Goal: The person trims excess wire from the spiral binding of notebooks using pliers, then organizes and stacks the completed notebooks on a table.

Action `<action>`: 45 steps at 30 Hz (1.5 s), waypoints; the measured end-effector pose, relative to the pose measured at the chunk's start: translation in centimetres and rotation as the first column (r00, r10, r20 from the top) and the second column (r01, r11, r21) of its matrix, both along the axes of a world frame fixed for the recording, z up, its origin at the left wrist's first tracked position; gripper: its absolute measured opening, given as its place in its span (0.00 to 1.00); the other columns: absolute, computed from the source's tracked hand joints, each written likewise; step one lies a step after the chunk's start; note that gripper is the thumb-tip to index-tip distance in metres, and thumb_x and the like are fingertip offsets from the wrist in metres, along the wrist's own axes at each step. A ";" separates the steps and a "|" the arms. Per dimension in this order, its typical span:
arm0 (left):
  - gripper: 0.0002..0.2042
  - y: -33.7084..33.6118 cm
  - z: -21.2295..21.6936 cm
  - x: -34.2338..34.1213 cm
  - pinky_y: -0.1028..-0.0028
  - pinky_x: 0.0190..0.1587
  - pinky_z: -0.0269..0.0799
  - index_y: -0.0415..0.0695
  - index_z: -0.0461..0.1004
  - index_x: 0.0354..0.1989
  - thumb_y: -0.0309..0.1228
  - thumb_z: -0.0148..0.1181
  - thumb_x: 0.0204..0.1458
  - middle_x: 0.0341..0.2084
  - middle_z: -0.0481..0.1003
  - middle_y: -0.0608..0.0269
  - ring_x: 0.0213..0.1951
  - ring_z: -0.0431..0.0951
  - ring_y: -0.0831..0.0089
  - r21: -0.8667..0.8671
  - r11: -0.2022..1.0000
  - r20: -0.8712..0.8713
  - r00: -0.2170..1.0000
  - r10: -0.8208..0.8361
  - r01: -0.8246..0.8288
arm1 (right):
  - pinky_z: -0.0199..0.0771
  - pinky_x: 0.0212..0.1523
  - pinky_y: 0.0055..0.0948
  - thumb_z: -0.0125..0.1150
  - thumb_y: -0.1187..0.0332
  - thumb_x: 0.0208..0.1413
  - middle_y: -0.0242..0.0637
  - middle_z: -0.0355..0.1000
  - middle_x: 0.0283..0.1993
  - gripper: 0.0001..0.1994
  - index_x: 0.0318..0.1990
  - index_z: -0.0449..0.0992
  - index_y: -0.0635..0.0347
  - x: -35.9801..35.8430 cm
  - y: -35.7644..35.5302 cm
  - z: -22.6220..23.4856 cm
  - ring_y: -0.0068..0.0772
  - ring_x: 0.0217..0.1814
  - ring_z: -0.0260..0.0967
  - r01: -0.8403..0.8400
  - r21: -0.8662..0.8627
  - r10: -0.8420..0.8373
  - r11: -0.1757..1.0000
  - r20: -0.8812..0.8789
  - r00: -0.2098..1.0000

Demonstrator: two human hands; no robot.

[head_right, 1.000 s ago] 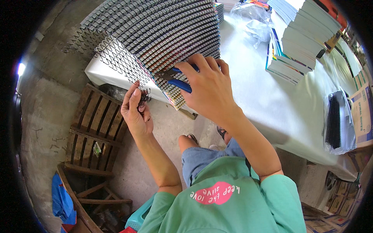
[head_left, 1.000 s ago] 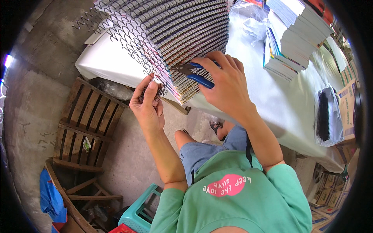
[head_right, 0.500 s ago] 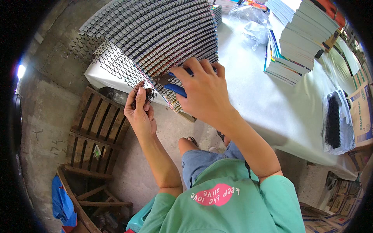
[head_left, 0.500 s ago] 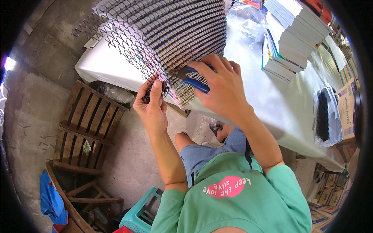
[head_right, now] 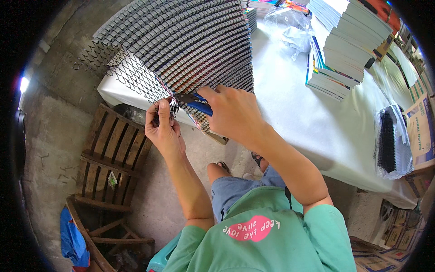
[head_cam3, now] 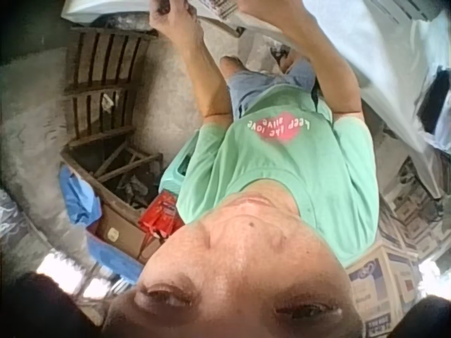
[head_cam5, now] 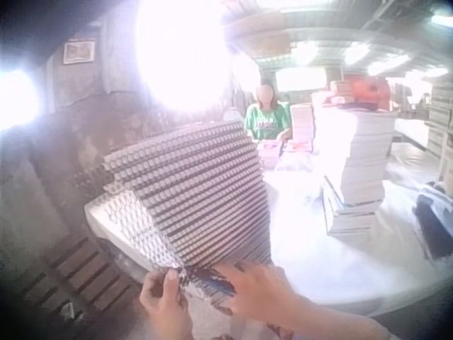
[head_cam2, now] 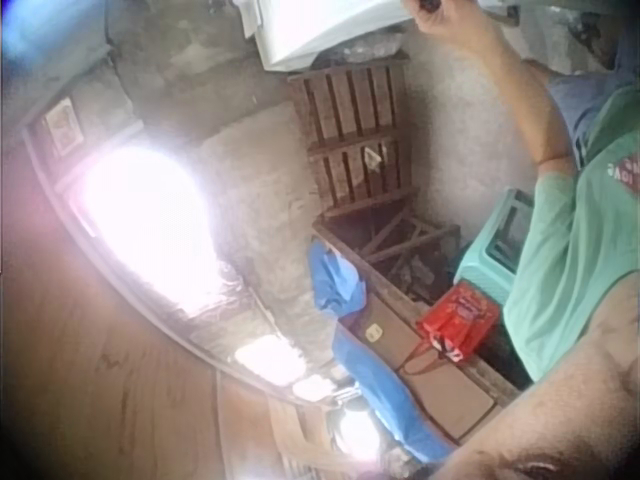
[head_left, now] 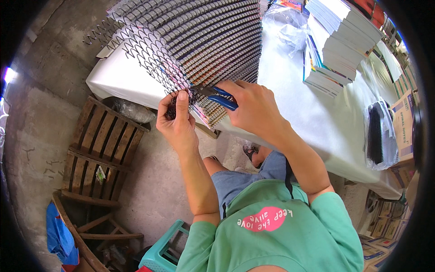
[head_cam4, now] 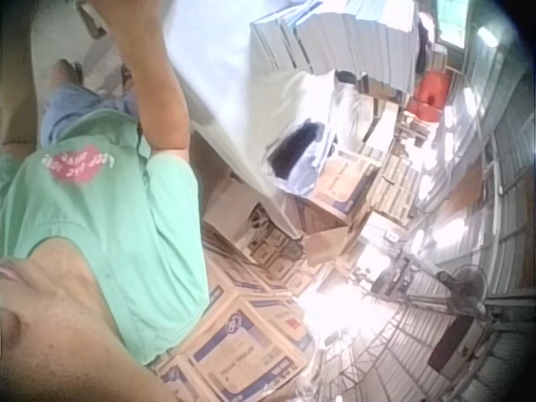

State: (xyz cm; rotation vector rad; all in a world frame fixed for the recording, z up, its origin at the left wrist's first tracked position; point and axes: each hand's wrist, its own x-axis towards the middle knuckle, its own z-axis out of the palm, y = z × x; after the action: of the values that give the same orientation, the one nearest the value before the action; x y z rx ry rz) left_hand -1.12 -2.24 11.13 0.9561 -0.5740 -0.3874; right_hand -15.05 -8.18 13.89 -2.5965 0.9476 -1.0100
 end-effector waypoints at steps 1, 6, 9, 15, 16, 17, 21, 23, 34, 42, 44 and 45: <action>0.11 0.0 0.2 -0.1 0.88 0.12 0.47 0.37 0.75 0.40 0.30 0.63 0.51 0.23 0.73 0.69 0.16 0.59 0.91 -0.004 1.000 0.008 1.000 0.003 -0.002 | 0.74 0.30 0.43 0.65 0.65 0.38 0.44 0.73 0.29 0.19 0.41 0.72 0.55 0.0 -0.1 -0.1 0.47 0.29 0.73 0.007 -0.001 -0.007 1.000 -0.007 1.000; 0.14 1.0 0.9 0.7 0.88 0.11 0.46 0.36 0.75 0.43 0.29 0.63 0.50 0.23 0.73 0.69 0.15 0.57 0.92 0.028 0.999 0.047 0.999 -0.025 0.024 | 0.67 0.40 0.42 0.66 0.65 0.37 0.36 0.72 0.35 0.20 0.43 0.73 0.51 -0.7 0.8 1.2 0.39 0.40 0.70 0.075 -0.115 -0.067 0.991 0.069 0.995; 0.15 1.0 1.3 1.1 0.88 0.11 0.45 0.35 0.74 0.44 0.29 0.64 0.49 0.23 0.73 0.69 0.15 0.57 0.93 0.010 0.993 -0.015 0.993 -0.115 0.115 | 0.61 0.44 0.41 0.66 0.66 0.36 0.33 0.70 0.38 0.22 0.44 0.74 0.49 -0.5 0.4 1.2 0.36 0.44 0.66 0.111 -0.202 -0.089 0.973 0.112 0.990; 0.13 1.1 1.4 1.2 0.88 0.11 0.46 0.34 0.75 0.42 0.29 0.63 0.50 0.22 0.73 0.68 0.15 0.58 0.92 0.043 0.987 -0.001 0.988 -0.155 0.155 | 0.62 0.42 0.44 0.67 0.65 0.35 0.33 0.70 0.38 0.22 0.44 0.73 0.51 0.4 0.1 1.1 0.36 0.43 0.67 0.106 -0.184 -0.091 0.977 0.091 0.992; 0.13 1.1 1.5 1.2 0.88 0.11 0.46 0.34 0.75 0.41 0.29 0.63 0.50 0.22 0.72 0.68 0.15 0.58 0.92 0.051 0.986 0.004 0.987 -0.158 0.157 | 0.62 0.42 0.44 0.67 0.65 0.35 0.33 0.70 0.38 0.22 0.44 0.73 0.51 0.4 0.1 1.1 0.37 0.43 0.67 0.098 -0.170 -0.085 0.980 0.084 0.993; 0.12 1.1 1.4 1.2 0.88 0.11 0.46 0.34 0.75 0.41 0.29 0.63 0.50 0.22 0.72 0.68 0.15 0.58 0.92 0.040 0.989 0.003 0.990 -0.143 0.143 | 0.63 0.41 0.44 0.67 0.65 0.35 0.33 0.70 0.38 0.22 0.44 0.73 0.51 0.4 0.3 1.2 0.37 0.43 0.68 0.103 -0.178 -0.092 0.979 0.066 0.994; 0.11 1.0 0.9 1.3 0.88 0.11 0.47 0.35 0.76 0.39 0.29 0.62 0.51 0.21 0.72 0.69 0.15 0.59 0.91 0.021 0.995 0.027 0.995 -0.099 0.099 | 0.64 0.41 0.44 0.67 0.65 0.36 0.34 0.71 0.38 0.20 0.42 0.73 0.53 0.5 0.7 1.3 0.38 0.42 0.68 0.120 -0.192 -0.112 0.974 0.053 0.992; 0.10 0.9 0.8 1.3 0.88 0.11 0.47 0.35 0.76 0.38 0.29 0.62 0.51 0.21 0.72 0.70 0.15 0.59 0.91 0.015 0.995 0.039 0.994 -0.098 0.097 | 0.66 0.40 0.43 0.66 0.65 0.36 0.35 0.71 0.36 0.20 0.41 0.73 0.54 0.5 0.5 1.4 0.40 0.41 0.69 0.096 -0.166 -0.085 0.981 0.074 0.994; 0.13 0.1 1.6 0.5 0.88 0.11 0.47 0.35 0.74 0.42 0.25 0.63 0.48 0.28 0.78 0.59 0.13 0.58 0.92 -0.093 0.996 -0.055 0.998 -0.020 0.015 | 0.73 0.36 0.39 0.66 0.66 0.37 0.39 0.73 0.32 0.19 0.42 0.75 0.52 0.0 0.0 0.9 0.44 0.35 0.72 0.033 0.039 -0.035 0.999 0.073 0.997; 0.12 0.4 2.2 0.8 0.88 0.11 0.46 0.35 0.75 0.40 0.25 0.64 0.47 0.20 0.72 0.71 0.13 0.58 0.91 -0.050 0.991 -0.060 0.990 -0.129 0.126 | 0.61 0.45 0.42 0.66 0.65 0.37 0.33 0.70 0.38 0.21 0.45 0.74 0.50 0.4 0.0 1.4 0.37 0.45 0.66 0.076 -0.199 -0.041 0.977 0.175 0.984; 0.11 0.2 2.0 1.0 0.89 0.11 0.47 0.36 0.74 0.41 0.26 0.62 0.50 0.25 0.75 0.64 0.15 0.58 0.91 -0.026 0.989 -0.023 0.989 -0.146 0.146 | 0.60 0.44 0.43 0.66 0.64 0.37 0.32 0.70 0.38 0.21 0.45 0.74 0.50 0.6 -0.1 1.4 0.37 0.45 0.66 0.090 -0.202 -0.056 0.975 0.168 0.984; 0.11 0.2 1.9 1.2 0.89 0.11 0.48 0.36 0.74 0.41 0.27 0.61 0.51 0.27 0.77 0.61 0.15 0.58 0.91 -0.016 0.988 -0.006 0.988 -0.151 0.151 | 0.60 0.44 0.44 0.66 0.64 0.37 0.32 0.70 0.38 0.21 0.44 0.74 0.50 0.8 -0.1 1.5 0.37 0.44 0.66 0.098 -0.203 -0.065 0.974 0.160 0.985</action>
State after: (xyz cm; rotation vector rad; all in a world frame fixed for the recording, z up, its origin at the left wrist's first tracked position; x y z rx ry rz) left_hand 0.05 -2.01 13.00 0.8983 -0.6445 -0.5208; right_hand -14.28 -8.30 15.38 -2.6152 0.9637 -1.3795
